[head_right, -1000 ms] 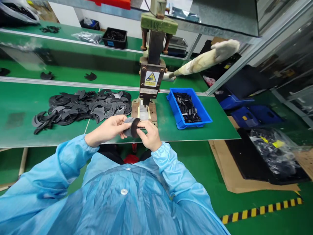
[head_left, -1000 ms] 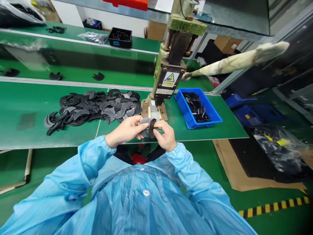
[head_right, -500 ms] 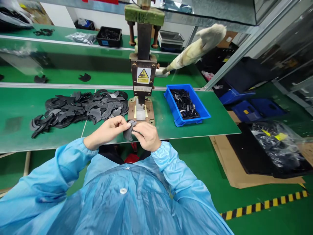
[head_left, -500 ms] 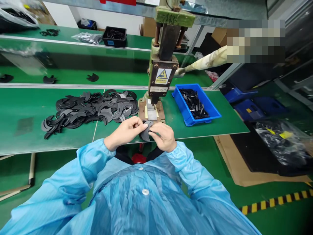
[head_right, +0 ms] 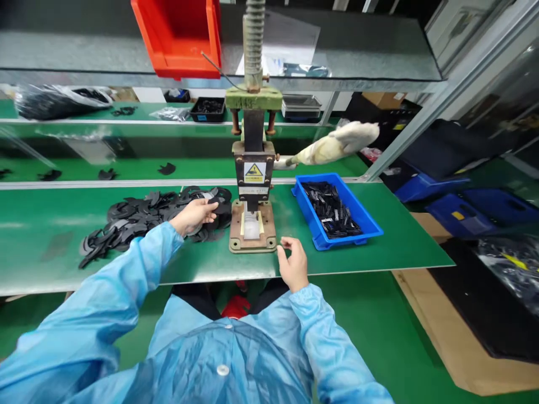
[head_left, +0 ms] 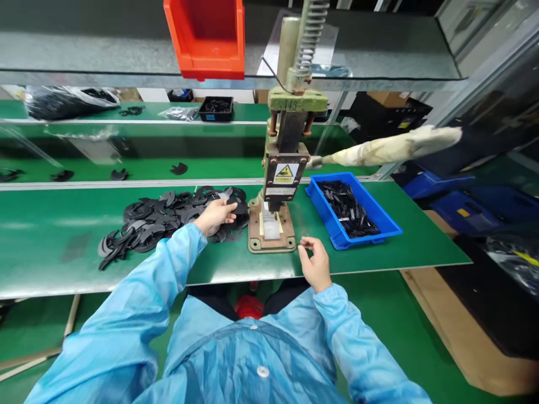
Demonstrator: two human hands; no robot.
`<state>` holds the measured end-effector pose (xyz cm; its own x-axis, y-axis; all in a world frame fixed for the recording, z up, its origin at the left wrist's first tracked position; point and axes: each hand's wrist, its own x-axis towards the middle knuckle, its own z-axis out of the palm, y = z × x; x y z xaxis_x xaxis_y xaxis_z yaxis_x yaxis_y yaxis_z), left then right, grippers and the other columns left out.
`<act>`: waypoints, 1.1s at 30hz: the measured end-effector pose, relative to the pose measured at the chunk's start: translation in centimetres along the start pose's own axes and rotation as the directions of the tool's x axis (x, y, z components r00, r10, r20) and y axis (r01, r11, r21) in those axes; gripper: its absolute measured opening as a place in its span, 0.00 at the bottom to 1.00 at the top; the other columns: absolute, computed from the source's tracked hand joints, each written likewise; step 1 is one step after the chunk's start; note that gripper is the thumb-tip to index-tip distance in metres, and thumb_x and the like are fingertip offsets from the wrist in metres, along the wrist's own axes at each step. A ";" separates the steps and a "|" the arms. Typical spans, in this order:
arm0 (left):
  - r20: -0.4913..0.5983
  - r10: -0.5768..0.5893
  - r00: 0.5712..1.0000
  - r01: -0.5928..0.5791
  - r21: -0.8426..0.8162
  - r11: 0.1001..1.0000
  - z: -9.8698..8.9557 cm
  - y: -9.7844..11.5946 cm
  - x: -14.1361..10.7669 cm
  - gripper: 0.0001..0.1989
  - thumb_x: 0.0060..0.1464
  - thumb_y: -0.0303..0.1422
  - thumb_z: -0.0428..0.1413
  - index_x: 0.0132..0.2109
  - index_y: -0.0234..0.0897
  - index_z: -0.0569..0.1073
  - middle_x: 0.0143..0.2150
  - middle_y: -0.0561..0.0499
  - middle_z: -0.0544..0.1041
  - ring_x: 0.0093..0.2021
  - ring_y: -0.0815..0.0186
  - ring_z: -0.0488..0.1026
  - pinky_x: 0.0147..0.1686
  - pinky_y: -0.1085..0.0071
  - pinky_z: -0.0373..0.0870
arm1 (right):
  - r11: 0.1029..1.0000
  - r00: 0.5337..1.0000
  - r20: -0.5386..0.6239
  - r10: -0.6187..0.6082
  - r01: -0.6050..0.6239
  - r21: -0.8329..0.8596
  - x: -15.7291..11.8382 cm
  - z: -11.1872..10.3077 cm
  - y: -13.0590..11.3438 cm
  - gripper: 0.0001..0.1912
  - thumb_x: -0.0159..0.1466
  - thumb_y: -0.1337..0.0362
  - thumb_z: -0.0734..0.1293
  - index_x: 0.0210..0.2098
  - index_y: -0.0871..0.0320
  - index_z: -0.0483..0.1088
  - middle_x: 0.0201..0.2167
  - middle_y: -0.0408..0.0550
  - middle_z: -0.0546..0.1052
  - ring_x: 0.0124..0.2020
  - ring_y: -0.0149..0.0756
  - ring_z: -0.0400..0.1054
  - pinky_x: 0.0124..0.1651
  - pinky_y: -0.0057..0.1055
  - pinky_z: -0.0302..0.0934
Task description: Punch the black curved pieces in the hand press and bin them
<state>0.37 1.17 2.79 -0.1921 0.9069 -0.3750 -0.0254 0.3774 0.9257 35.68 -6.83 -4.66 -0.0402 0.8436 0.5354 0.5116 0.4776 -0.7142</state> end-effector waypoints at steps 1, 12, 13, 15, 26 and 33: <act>-0.051 -0.007 0.999 0.008 0.004 1.000 -0.3 1.0 2.2 0.16 0.63 0.34 0.70 0.38 0.36 0.69 0.27 0.52 0.75 0.24 0.72 0.73 0.29 0.74 0.73 | 1.000 1.000 0.000 -0.001 0.001 -0.011 -0.2 0.1 0.4 0.11 0.73 0.57 0.66 0.51 0.53 0.74 0.45 0.54 0.81 0.46 0.44 0.79 0.51 0.48 0.77; -0.324 0.128 0.937 -0.065 0.199 0.978 -3.8 6.0 11.8 0.09 0.63 0.32 0.65 0.38 0.34 0.74 0.27 0.50 0.74 0.30 0.65 0.71 0.35 0.67 0.71 | 0.998 1.000 -0.004 -0.028 0.027 -0.050 -0.3 0.0 0.3 0.07 0.73 0.60 0.66 0.46 0.50 0.76 0.39 0.51 0.82 0.41 0.45 0.79 0.45 0.47 0.77; -0.330 0.151 0.932 -0.081 0.217 0.973 -4.2 5.6 11.1 0.09 0.63 0.34 0.66 0.38 0.34 0.74 0.27 0.50 0.74 0.30 0.66 0.70 0.35 0.68 0.70 | 0.999 1.000 0.000 -0.029 0.029 -0.045 -0.2 0.0 0.4 0.08 0.73 0.60 0.65 0.46 0.51 0.76 0.40 0.51 0.82 0.41 0.45 0.79 0.45 0.46 0.76; -0.333 0.239 0.912 -0.153 0.266 0.952 -4.7 4.6 8.7 0.11 0.63 0.38 0.65 0.40 0.35 0.76 0.30 0.51 0.76 0.30 0.67 0.69 0.35 0.70 0.67 | 0.999 0.999 0.010 -0.030 0.030 -0.037 -0.2 0.2 0.3 0.09 0.74 0.60 0.64 0.46 0.52 0.77 0.40 0.52 0.82 0.43 0.45 0.79 0.47 0.46 0.76; 0.256 0.380 0.889 -0.458 0.501 0.734 -0.7 -9.7 -11.1 0.28 0.70 0.56 0.52 0.31 0.41 0.77 0.26 0.52 0.72 0.29 0.61 0.70 0.32 0.67 0.66 | 0.975 0.982 0.184 0.038 0.003 -0.220 3.9 -5.8 -1.1 0.15 0.76 0.55 0.63 0.47 0.53 0.80 0.45 0.49 0.85 0.48 0.37 0.78 0.57 0.39 0.74; 0.281 0.460 0.842 -0.535 0.542 0.648 0.3 -11.8 -11.3 0.22 0.70 0.52 0.53 0.33 0.43 0.77 0.30 0.52 0.77 0.33 0.60 0.74 0.37 0.67 0.69 | 0.759 0.886 0.202 0.417 -0.217 -0.614 13.3 -13.3 5.1 0.16 0.72 0.53 0.70 0.52 0.58 0.77 0.51 0.52 0.81 0.52 0.39 0.77 0.61 0.45 0.73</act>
<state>3.15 -13.45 -3.95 0.1021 0.9901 0.0963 0.6185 -0.1390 0.7734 49.18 3.60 4.79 0.0044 0.9963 0.0860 0.9239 0.0289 -0.3816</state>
